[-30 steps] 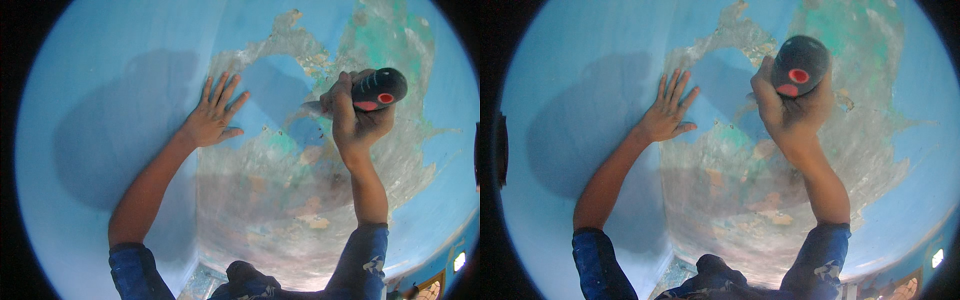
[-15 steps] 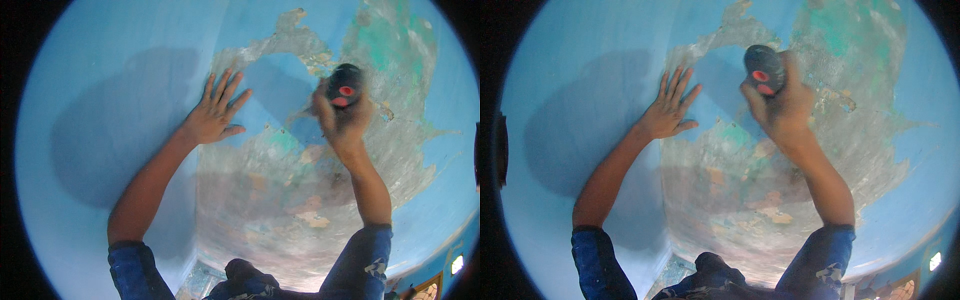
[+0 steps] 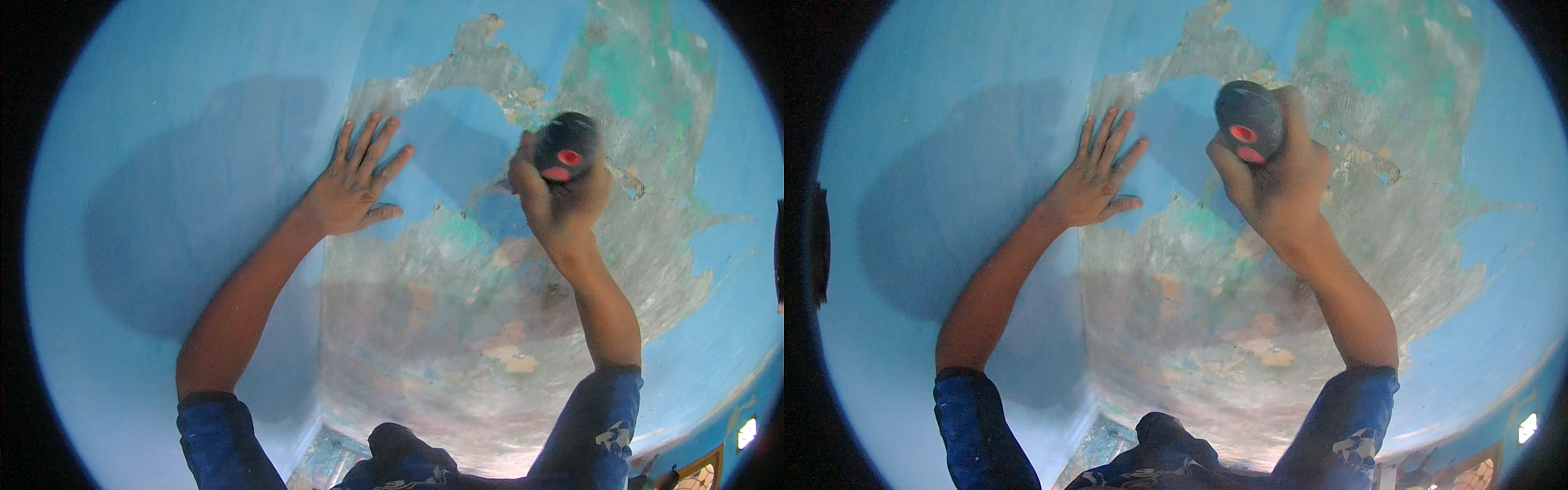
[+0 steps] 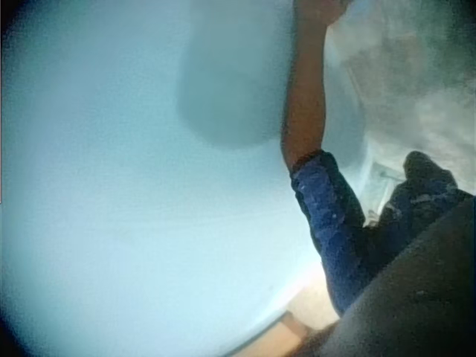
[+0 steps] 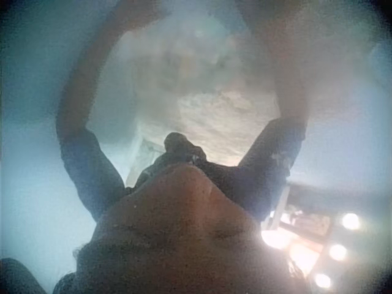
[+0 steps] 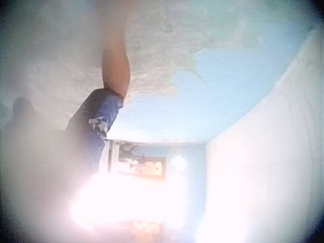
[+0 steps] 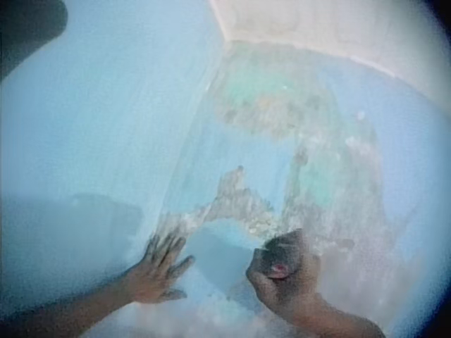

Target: The person uses a scraper to remove old paint from a light blue wall. They repeatedly scrape the surface, clearing patches of paint and revealing the underlying wall. Another person is visible in the background also working on the wall.

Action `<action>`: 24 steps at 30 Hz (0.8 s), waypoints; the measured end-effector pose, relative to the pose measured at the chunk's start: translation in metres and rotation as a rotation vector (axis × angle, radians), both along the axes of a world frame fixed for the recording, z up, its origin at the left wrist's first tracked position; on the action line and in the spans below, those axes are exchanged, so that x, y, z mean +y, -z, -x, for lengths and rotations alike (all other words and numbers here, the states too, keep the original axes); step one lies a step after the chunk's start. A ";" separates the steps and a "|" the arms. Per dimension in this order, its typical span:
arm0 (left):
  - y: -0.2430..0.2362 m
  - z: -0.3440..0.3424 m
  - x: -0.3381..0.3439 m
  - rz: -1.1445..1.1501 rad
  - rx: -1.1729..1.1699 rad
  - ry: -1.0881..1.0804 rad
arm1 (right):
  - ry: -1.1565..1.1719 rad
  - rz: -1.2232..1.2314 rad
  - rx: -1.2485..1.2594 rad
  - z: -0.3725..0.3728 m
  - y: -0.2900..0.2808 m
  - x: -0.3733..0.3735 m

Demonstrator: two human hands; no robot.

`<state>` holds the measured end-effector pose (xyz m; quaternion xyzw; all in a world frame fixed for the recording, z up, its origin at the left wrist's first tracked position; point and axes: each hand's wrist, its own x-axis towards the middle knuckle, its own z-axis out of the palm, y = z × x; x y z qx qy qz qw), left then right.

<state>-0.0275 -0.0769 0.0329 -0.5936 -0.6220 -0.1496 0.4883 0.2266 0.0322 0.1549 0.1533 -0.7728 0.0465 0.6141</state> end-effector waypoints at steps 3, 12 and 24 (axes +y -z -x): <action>0.004 -0.003 0.000 0.025 -0.024 -0.011 | -0.115 0.242 -0.004 -0.007 -0.002 -0.008; 0.002 -0.004 0.003 0.013 -0.003 0.014 | -0.020 0.113 -0.018 -0.003 0.002 0.005; 0.000 -0.006 0.001 0.030 -0.017 -0.015 | 0.178 0.066 0.060 -0.001 0.010 0.013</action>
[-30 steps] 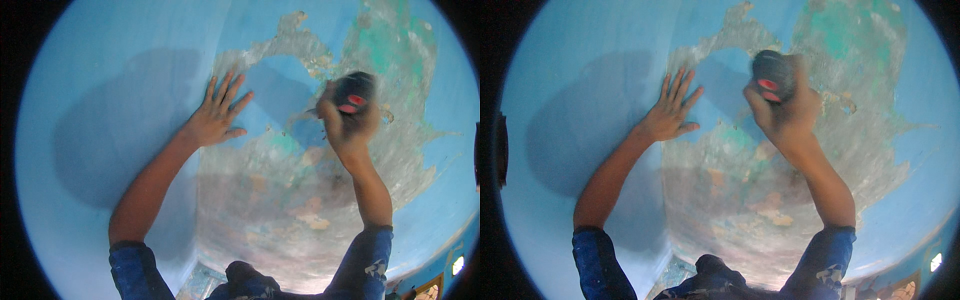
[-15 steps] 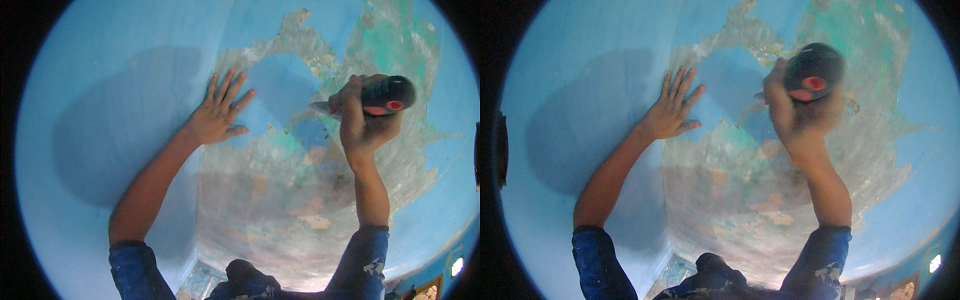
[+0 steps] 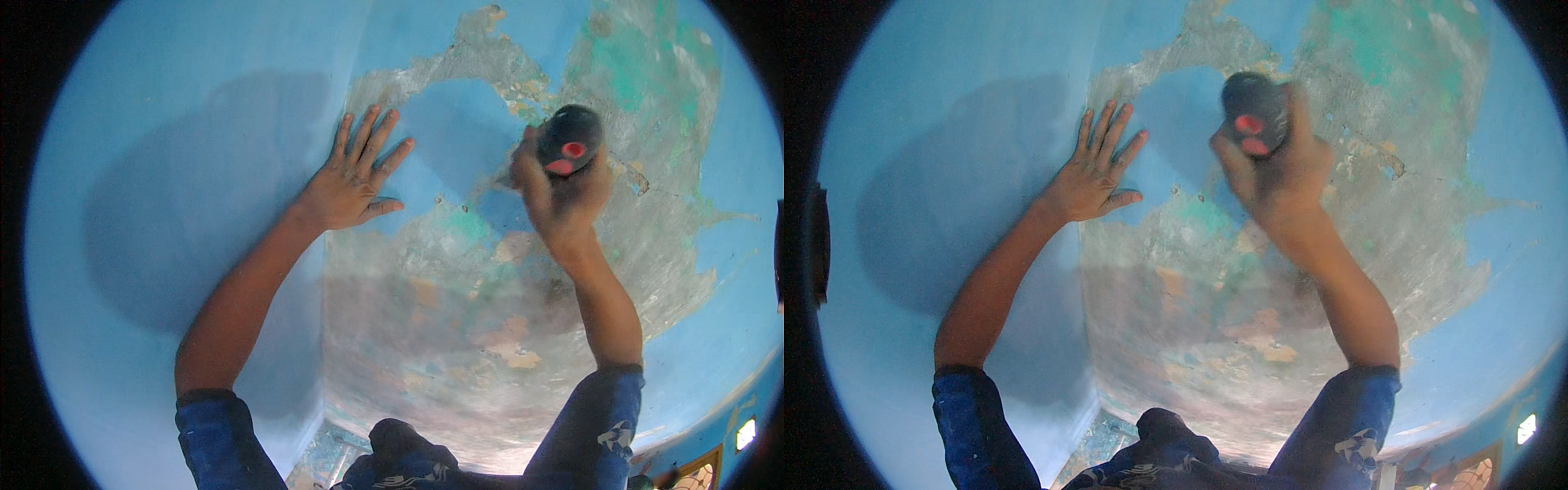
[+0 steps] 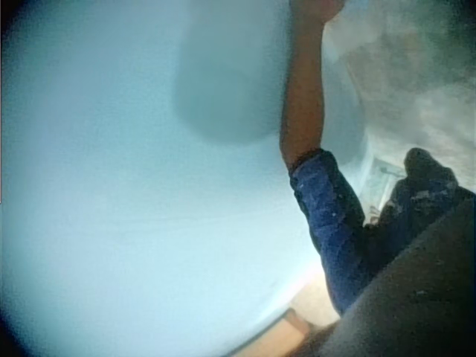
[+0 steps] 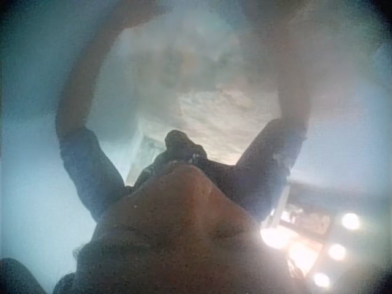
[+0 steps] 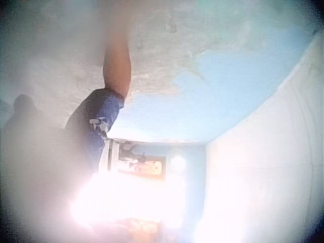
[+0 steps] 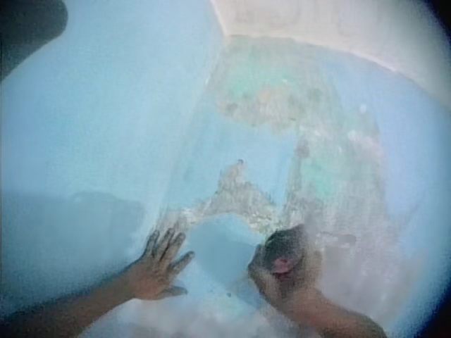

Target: The person uses a scraper to remove old paint from a light blue wall. They repeatedly scrape the surface, clearing patches of paint and revealing the underlying wall. Another person is visible in the background also working on the wall.

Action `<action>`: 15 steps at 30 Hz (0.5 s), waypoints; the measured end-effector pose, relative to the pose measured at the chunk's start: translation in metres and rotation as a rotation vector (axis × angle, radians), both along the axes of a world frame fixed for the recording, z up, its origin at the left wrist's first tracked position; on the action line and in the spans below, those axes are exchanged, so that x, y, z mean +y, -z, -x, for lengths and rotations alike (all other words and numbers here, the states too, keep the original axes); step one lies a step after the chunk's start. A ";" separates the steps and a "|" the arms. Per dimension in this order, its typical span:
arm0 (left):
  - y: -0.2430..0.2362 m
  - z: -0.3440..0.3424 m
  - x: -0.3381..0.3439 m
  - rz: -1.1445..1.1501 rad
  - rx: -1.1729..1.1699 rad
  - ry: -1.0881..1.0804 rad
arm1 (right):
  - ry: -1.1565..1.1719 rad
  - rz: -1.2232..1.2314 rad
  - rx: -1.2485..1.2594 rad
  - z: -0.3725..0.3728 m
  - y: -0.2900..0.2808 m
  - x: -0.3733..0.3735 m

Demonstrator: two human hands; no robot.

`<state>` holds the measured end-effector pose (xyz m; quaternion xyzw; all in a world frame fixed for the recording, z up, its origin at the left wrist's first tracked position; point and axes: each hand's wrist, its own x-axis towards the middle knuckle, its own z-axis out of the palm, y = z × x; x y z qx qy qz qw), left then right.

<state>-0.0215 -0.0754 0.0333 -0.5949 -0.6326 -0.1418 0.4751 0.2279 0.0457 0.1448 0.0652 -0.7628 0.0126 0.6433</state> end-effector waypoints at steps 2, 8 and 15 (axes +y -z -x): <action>0.000 -0.003 0.000 0.016 -0.025 -0.016 | -0.111 -0.011 0.008 -0.006 -0.003 -0.002; 0.001 0.002 0.003 0.014 0.000 -0.010 | -0.127 0.009 -0.067 -0.006 -0.007 -0.003; -0.002 0.001 0.001 0.015 -0.001 -0.011 | -0.200 0.088 -0.033 -0.003 -0.014 -0.002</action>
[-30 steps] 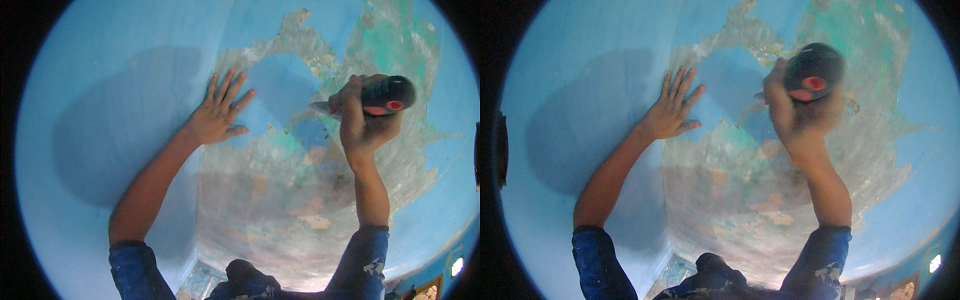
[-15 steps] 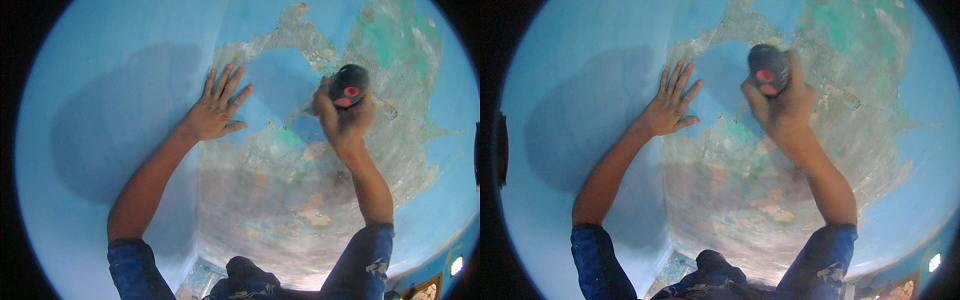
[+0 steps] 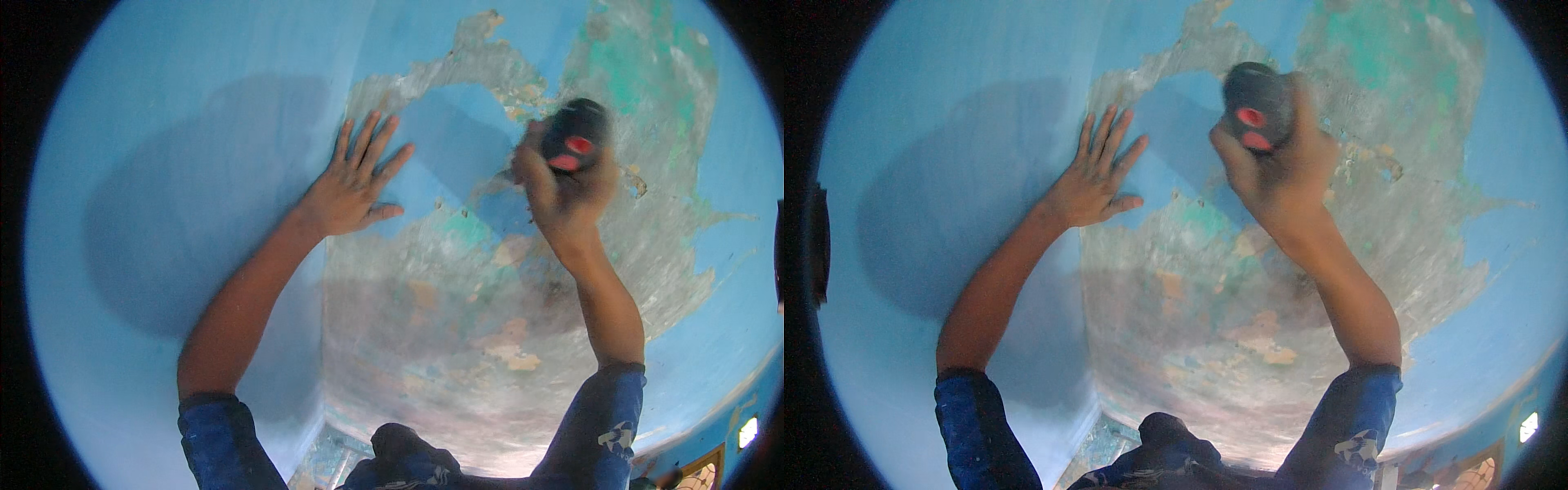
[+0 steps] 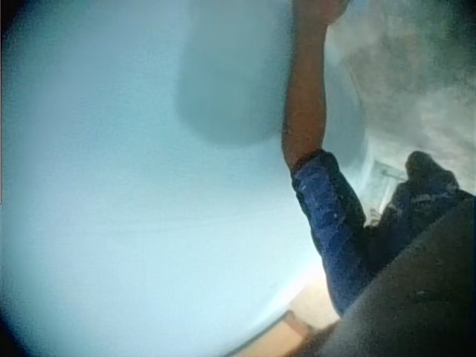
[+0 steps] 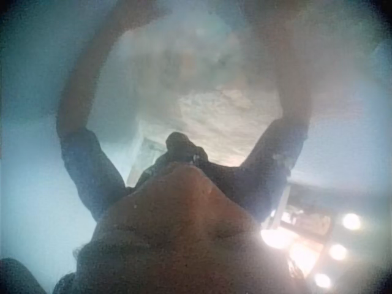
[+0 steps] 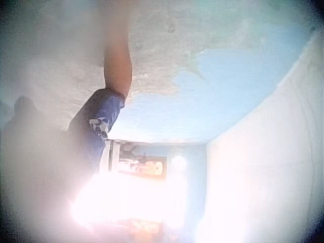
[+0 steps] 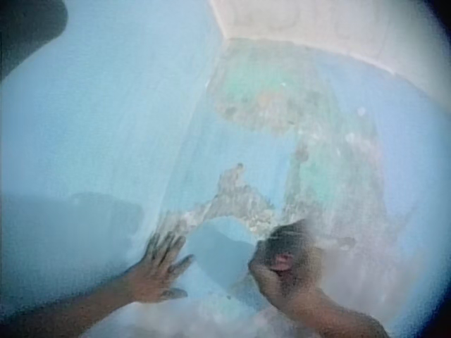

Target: The person uses a scraper to remove old paint from a light blue wall. They repeatedly scrape the surface, clearing patches of paint and revealing the underlying wall. Another person is visible in the background also working on the wall.

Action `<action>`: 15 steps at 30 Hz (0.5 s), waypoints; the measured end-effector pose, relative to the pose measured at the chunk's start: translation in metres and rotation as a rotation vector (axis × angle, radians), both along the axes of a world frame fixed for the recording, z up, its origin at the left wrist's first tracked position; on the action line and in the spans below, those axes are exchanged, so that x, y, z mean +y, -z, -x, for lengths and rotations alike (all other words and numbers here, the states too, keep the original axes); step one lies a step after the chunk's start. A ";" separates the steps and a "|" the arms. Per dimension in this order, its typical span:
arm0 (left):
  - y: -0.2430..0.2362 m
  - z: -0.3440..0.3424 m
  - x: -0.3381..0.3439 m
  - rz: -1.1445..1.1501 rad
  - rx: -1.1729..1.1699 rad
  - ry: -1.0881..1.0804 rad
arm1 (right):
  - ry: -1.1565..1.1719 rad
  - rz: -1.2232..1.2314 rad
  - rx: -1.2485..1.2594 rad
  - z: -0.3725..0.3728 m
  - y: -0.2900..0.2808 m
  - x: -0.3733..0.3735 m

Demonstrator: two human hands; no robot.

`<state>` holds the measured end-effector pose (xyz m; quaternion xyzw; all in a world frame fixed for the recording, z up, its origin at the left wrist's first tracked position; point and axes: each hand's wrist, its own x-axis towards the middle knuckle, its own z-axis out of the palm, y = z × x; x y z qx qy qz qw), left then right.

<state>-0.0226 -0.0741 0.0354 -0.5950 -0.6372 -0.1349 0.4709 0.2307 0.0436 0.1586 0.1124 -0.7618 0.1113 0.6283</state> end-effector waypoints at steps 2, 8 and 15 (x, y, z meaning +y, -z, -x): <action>0.004 0.002 -0.001 -0.015 0.004 0.013 | -0.099 0.103 0.023 -0.005 -0.001 -0.014; 0.004 0.004 0.003 -0.022 0.003 0.040 | -0.126 0.128 0.001 -0.008 -0.003 -0.027; -0.003 -0.003 0.004 0.007 -0.016 0.011 | 0.046 -0.015 -0.056 0.002 0.004 -0.008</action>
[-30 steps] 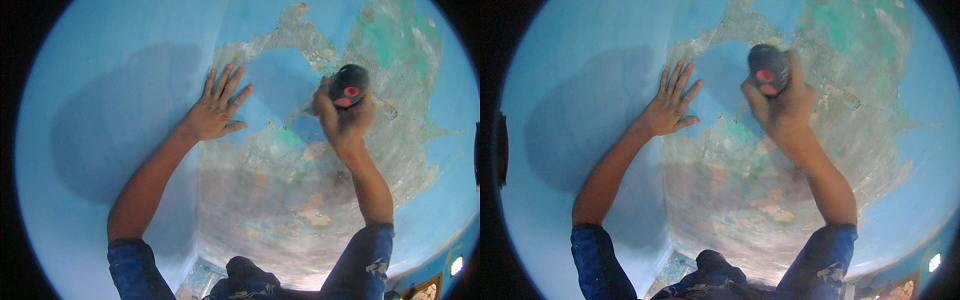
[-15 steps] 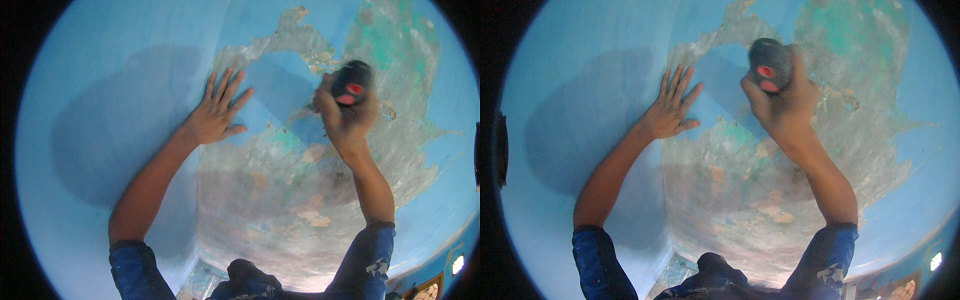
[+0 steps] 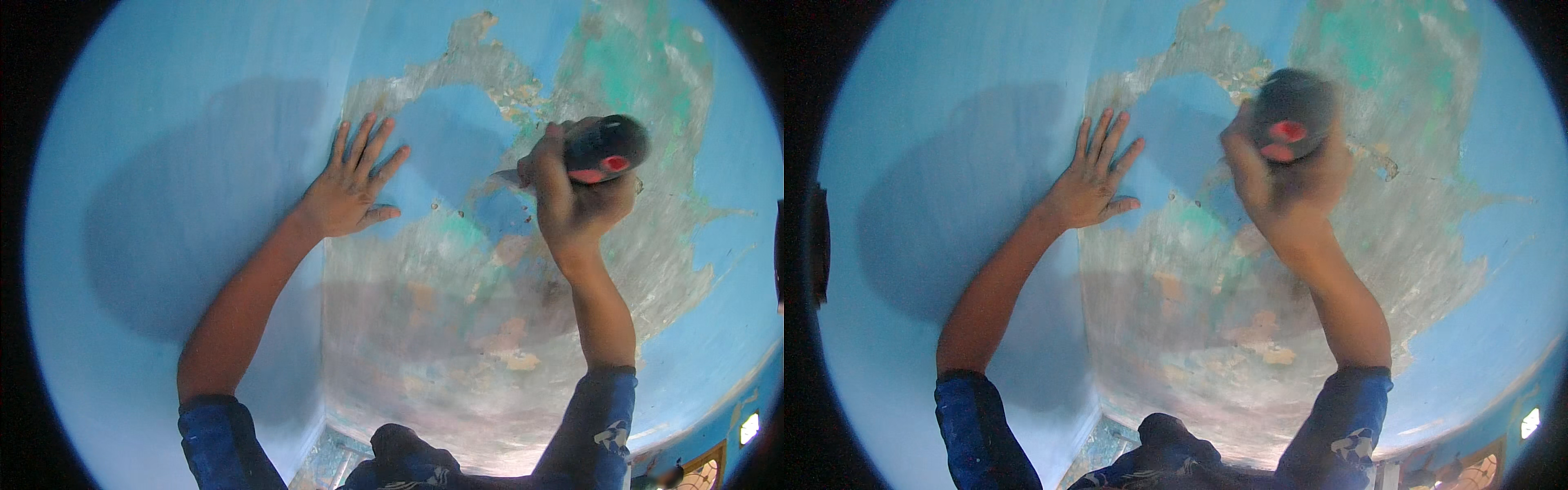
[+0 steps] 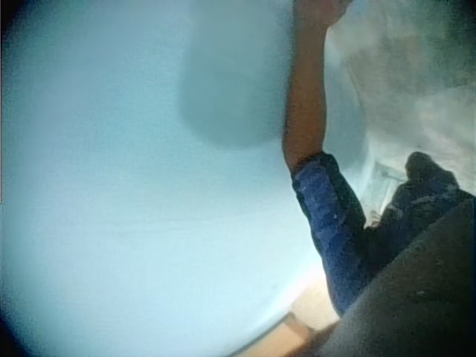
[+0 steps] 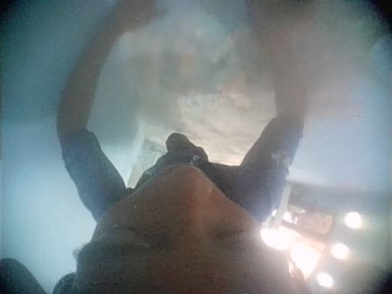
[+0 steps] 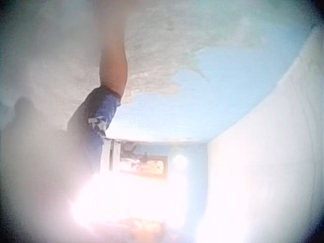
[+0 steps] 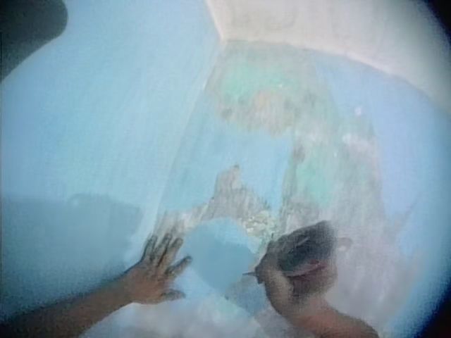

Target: The person uses a scraper to remove old paint from a light blue wall. They repeatedly scrape the surface, clearing patches of paint and revealing the underlying wall. Another person is visible in the background also working on the wall.

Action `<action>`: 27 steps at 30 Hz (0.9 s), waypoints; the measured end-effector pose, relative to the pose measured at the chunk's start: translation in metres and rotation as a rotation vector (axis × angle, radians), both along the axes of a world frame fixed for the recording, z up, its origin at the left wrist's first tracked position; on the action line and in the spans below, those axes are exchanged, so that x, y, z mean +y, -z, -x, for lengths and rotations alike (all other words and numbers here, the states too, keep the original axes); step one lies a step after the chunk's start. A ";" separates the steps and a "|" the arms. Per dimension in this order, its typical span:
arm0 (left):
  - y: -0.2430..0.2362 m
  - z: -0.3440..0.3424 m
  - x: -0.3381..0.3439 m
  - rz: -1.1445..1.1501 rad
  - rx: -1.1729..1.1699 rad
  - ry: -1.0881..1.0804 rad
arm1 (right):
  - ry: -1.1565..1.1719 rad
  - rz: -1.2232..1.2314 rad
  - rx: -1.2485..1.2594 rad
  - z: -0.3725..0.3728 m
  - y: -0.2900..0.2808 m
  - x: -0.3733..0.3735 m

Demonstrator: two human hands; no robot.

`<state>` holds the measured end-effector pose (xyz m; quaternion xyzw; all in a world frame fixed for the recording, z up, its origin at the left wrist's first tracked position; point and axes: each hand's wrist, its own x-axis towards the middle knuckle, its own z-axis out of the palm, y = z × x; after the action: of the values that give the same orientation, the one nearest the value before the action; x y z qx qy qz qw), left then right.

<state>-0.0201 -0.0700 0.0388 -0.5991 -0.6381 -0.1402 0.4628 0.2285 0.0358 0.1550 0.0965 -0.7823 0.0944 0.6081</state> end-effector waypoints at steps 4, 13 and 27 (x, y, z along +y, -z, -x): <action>-0.005 0.007 -0.002 -0.021 0.041 0.001 | 0.078 -0.216 -0.033 0.004 -0.003 0.000; -0.001 -0.002 -0.004 -0.023 0.033 -0.024 | -0.066 0.012 -0.012 -0.001 -0.006 0.001; 0.002 -0.007 -0.003 -0.026 0.018 -0.032 | -0.105 -0.039 -0.042 -0.009 0.002 0.007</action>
<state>-0.0134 -0.0735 0.0365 -0.5840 -0.6416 -0.1359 0.4783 0.2380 0.0428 0.1531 0.1473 -0.7903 0.1131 0.5839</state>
